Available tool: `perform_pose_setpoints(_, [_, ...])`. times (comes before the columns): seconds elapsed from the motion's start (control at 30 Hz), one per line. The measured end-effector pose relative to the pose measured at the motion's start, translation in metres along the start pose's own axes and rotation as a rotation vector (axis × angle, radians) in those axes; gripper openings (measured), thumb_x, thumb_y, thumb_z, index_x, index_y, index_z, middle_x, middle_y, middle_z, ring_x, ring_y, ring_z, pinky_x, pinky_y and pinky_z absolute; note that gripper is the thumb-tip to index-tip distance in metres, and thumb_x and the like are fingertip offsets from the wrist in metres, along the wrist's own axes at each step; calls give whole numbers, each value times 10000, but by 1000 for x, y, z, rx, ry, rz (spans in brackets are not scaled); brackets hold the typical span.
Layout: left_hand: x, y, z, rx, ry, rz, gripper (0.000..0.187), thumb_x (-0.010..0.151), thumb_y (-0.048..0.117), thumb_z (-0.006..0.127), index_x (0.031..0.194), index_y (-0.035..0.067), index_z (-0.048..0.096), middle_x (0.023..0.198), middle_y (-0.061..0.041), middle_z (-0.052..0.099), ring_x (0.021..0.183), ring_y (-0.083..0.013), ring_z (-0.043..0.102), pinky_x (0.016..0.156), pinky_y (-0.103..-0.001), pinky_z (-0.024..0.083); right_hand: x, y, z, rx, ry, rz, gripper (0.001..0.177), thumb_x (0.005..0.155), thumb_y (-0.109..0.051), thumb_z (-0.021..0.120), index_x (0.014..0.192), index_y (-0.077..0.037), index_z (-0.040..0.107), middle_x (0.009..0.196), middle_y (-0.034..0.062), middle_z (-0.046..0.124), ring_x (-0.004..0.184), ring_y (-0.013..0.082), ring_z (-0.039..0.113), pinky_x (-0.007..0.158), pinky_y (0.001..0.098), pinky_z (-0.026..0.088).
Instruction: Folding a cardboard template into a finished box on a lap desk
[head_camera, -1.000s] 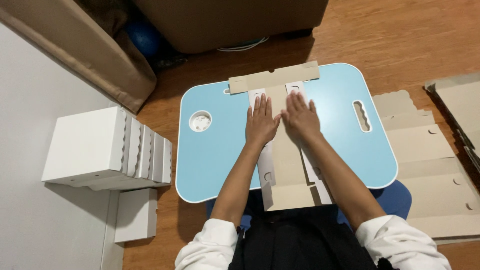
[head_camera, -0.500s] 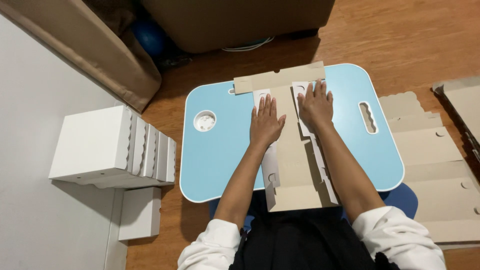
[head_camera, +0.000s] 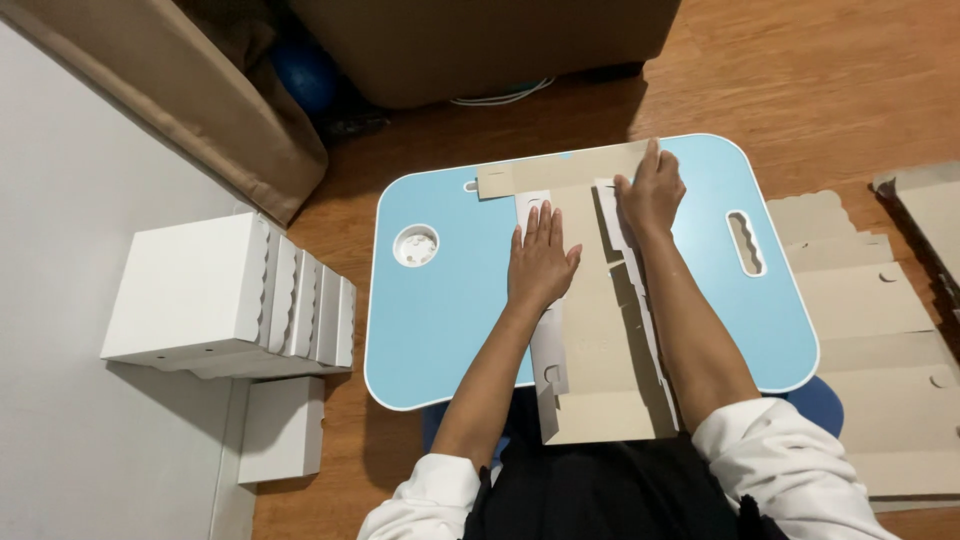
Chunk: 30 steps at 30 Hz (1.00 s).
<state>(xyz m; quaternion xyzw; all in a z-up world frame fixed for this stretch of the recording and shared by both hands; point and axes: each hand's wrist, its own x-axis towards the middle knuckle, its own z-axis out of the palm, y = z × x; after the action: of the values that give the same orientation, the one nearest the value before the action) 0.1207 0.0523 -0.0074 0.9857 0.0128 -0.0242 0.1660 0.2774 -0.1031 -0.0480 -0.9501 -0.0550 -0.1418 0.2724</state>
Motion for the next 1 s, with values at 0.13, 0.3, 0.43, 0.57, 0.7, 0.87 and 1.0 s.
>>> perform_pose_setpoints(0.13, [-2, 0, 6, -24, 2, -1, 726, 1057, 489, 282, 1626, 44, 205, 1719, -176, 109, 1600, -313, 38, 1266, -549, 44, 24, 29, 28, 303, 260, -134, 875, 805, 53, 796, 1567, -30, 373, 1269, 219, 476, 1232, 498, 534, 1038, 584, 505])
perform_pose_setpoints(0.3, [-4, 1, 14, -49, 26, 9, 724, 1059, 487, 296, 1621, 36, 219, 1713, -190, 129, 1596, -326, 54, 1259, -555, 48, -11, -19, 6, 491, -39, -257, 793, 998, -100, 637, 1643, -82, 176, 1375, 349, 590, 1263, 542, 561, 1075, 666, 441])
perform_pose_setpoints(0.43, [3, -11, 20, -194, 258, 76, 748, 1018, 472, 459, 1589, 14, 301, 1642, -254, 265, 1535, -412, 207, 1238, -572, 174, -21, -21, 22, -84, -233, -262, 685, 1124, -542, 303, 1571, -35, 415, 1633, 197, 378, 1545, 358, 267, 1248, 524, 190])
perform_pose_setpoints(0.57, [71, -82, 65, -481, 1003, 15, 765, 1017, 439, 612, 1598, 26, 336, 1573, -298, 387, 1441, -484, 376, 1195, -534, 285, -18, -22, 27, -182, -299, -246, 771, 1109, -600, 237, 1601, -18, 355, 1693, 196, 252, 1582, 345, 165, 1270, 508, 121])
perform_pose_setpoints(0.7, [60, -97, 19, -1426, 772, -245, 802, 1067, 535, 462, 1666, 140, 105, 1712, -198, 65, 1567, -377, 128, 1299, -479, 122, -17, -22, 28, -156, -325, -210, 787, 1098, -625, 210, 1623, -48, 314, 1711, 161, 208, 1590, 314, 124, 1276, 480, 79])
perform_pose_setpoints(0.87, [57, -68, -8, -1371, 565, -253, 856, 1041, 636, 456, 1668, 183, 90, 1691, -217, 147, 1564, -352, 155, 1289, -467, 149, -21, -26, 20, -189, -304, -249, 751, 1116, -576, 220, 1605, -18, 341, 1690, 192, 264, 1576, 347, 194, 1272, 499, 146])
perform_pose_setpoints(1.0, [91, -96, 26, -1651, 690, -167, 748, 1061, 509, 522, 1668, 263, 161, 1680, -175, 211, 1545, -333, 259, 1258, -562, 144, -27, -36, 4, -186, -337, -223, 738, 1120, -537, 199, 1606, 4, 323, 1696, 202, 239, 1580, 351, 169, 1272, 497, 140])
